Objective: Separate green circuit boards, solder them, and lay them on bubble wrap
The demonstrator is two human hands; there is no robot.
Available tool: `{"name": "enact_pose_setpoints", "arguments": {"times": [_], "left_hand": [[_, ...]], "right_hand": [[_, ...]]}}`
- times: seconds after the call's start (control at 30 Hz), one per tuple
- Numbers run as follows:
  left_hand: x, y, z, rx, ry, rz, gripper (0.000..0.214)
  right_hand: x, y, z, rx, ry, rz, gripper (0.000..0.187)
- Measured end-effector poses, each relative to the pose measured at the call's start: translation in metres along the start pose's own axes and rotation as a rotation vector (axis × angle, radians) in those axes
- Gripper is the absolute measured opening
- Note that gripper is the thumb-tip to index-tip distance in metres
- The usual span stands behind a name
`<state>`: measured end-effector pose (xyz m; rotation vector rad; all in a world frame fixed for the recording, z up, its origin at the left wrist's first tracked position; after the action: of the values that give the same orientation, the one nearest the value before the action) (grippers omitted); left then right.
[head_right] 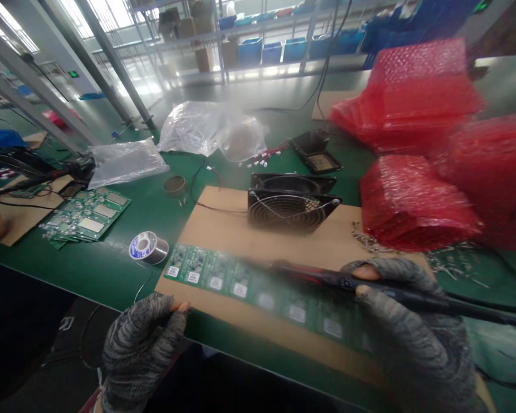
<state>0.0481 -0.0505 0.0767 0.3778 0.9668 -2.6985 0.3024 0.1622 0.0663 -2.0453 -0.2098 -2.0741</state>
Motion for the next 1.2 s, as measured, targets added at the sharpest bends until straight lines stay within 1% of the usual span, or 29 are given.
{"name": "enact_pose_setpoints", "arguments": {"times": [0.07,0.17,0.37,0.6,0.73,0.83,1.03,1.2], "left_hand": [[0.000,-0.001,-0.003,-0.001,0.012,-0.011,0.009],[-0.001,-0.003,-0.004,0.001,0.000,-0.031,0.008],[-0.003,-0.004,-0.002,0.018,-0.011,-0.028,0.008],[-0.001,-0.002,-0.003,0.023,-0.018,-0.036,0.011],[-0.002,-0.005,-0.003,0.043,-0.008,-0.028,0.009],[-0.002,-0.008,-0.002,0.052,-0.004,-0.031,0.009],[-0.002,-0.008,-0.001,0.026,-0.042,-0.042,0.008],[-0.003,-0.008,-0.003,0.040,-0.028,-0.038,0.007]], "right_hand": [[-0.009,0.000,0.004,0.003,-0.028,-0.001,0.037],[-0.015,-0.001,0.004,0.026,0.017,-0.005,0.040],[-0.014,-0.003,0.000,0.076,-0.013,0.029,0.036],[-0.016,-0.001,0.002,0.081,-0.014,0.023,0.033],[-0.016,-0.001,0.002,0.072,0.000,0.008,0.035],[-0.017,-0.001,0.002,0.088,-0.009,0.014,0.035],[-0.013,0.000,-0.001,0.077,0.003,0.007,0.032],[-0.013,0.000,0.000,0.085,0.007,0.015,0.034]]}}
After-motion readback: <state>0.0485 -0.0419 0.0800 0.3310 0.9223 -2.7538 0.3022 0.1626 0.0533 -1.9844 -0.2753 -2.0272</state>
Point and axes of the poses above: each hand's wrist, its own y-axis away from the middle knuckle, its own z-axis out of the back of the hand, x = y × z, the point moved 2 cm from there along -y, towards the middle knuckle, and after that the axes turned 10 degrees about x, right-handed, at the moved point
